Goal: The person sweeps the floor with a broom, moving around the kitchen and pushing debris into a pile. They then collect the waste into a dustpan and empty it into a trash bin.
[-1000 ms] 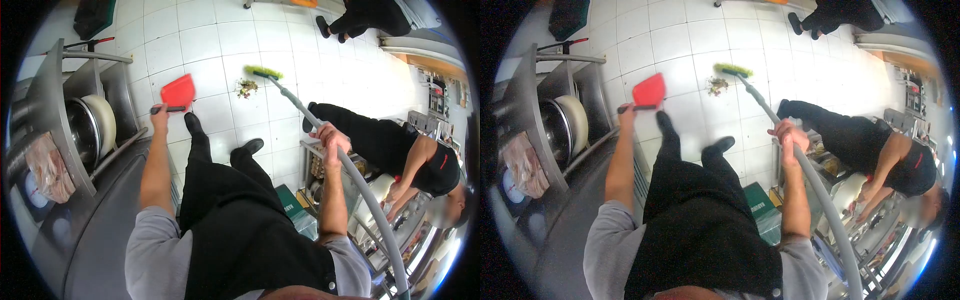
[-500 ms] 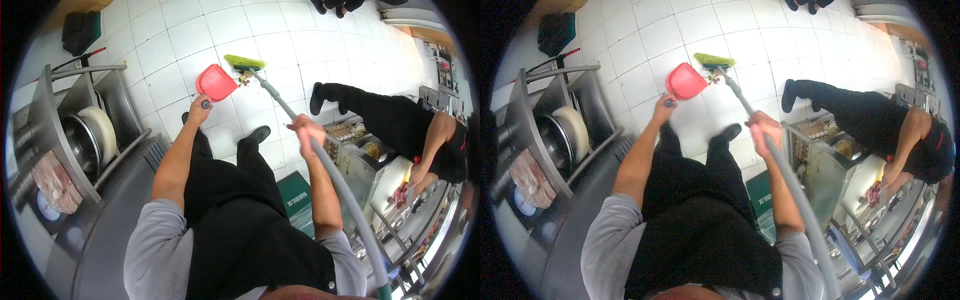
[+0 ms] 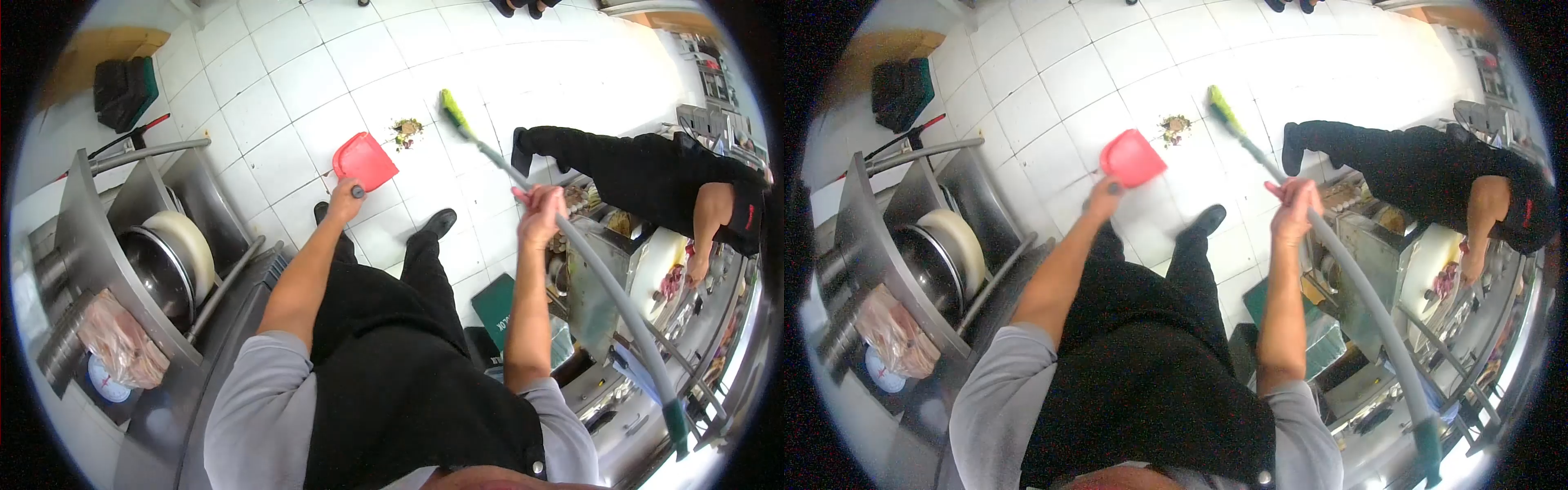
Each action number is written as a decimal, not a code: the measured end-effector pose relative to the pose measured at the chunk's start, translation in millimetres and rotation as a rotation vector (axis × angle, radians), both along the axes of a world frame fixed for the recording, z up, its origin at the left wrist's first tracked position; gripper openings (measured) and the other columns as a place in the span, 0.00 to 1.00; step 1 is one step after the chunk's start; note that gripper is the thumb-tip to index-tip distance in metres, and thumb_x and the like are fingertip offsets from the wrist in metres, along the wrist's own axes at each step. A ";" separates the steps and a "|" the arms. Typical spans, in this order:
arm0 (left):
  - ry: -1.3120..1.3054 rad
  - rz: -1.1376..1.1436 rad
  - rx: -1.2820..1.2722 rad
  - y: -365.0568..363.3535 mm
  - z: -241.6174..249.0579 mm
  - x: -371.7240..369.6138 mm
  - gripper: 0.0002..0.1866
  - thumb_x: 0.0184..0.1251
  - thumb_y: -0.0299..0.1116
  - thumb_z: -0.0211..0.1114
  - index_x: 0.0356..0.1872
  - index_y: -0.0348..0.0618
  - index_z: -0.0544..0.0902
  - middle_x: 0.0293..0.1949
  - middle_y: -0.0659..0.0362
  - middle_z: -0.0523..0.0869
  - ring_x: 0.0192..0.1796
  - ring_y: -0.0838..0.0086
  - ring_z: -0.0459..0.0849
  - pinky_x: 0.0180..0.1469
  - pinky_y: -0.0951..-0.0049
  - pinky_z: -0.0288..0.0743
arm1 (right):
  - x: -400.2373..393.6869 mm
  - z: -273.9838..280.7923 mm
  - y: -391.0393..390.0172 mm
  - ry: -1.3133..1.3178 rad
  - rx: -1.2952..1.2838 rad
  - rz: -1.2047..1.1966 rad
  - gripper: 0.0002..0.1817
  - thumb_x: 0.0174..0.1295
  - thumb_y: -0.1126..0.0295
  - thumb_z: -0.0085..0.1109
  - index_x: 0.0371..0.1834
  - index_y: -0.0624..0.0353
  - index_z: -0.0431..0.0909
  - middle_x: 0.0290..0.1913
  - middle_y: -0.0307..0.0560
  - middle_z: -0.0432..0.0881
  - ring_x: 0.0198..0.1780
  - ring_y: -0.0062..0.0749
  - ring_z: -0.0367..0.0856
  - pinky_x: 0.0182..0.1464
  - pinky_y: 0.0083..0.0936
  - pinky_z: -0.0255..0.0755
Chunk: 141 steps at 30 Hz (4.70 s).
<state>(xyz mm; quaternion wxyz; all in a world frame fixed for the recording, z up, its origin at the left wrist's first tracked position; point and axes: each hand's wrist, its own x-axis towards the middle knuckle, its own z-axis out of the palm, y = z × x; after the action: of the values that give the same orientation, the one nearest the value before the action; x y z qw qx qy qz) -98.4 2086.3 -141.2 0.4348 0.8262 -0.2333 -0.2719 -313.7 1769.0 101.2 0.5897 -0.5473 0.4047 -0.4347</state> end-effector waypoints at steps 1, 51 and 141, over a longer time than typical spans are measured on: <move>0.030 0.014 -0.032 -8.4 -11.9 -4.3 0.10 0.58 0.25 0.77 0.37 0.43 0.83 0.40 0.51 0.87 0.48 0.51 0.87 0.53 0.55 0.80 | 4.4 -5.9 16.9 0.018 0.040 0.016 0.27 0.88 0.55 0.50 0.27 0.60 0.69 0.30 0.44 0.69 0.35 0.29 0.74 0.39 0.47 0.94; 0.162 0.104 0.121 50.1 -0.3 -146.7 0.16 0.57 0.24 0.81 0.40 0.44 0.80 0.40 0.53 0.86 0.48 0.54 0.88 0.52 0.59 0.80 | -78.3 52.9 112.2 -0.024 0.248 0.101 0.30 0.88 0.51 0.46 0.25 0.58 0.63 0.27 0.43 0.63 0.34 0.33 0.70 0.37 0.53 0.94; -0.057 -2.094 -0.708 -174.6 490.5 -651.3 0.12 0.61 0.20 0.76 0.40 0.42 0.82 0.70 0.41 0.82 0.73 0.46 0.83 0.64 0.57 0.83 | -559.4 47.8 458.7 0.091 0.539 -0.897 0.26 0.83 0.47 0.53 0.57 0.59 0.89 0.44 0.41 0.80 0.47 0.28 0.81 0.39 0.29 0.87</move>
<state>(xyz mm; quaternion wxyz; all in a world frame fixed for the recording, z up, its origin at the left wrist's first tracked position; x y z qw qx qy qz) -749.6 1911.7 349.3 0.1960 0.0549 -0.8917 -0.4042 -873.1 2227.7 149.0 0.4472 -0.1674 0.7219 -0.5008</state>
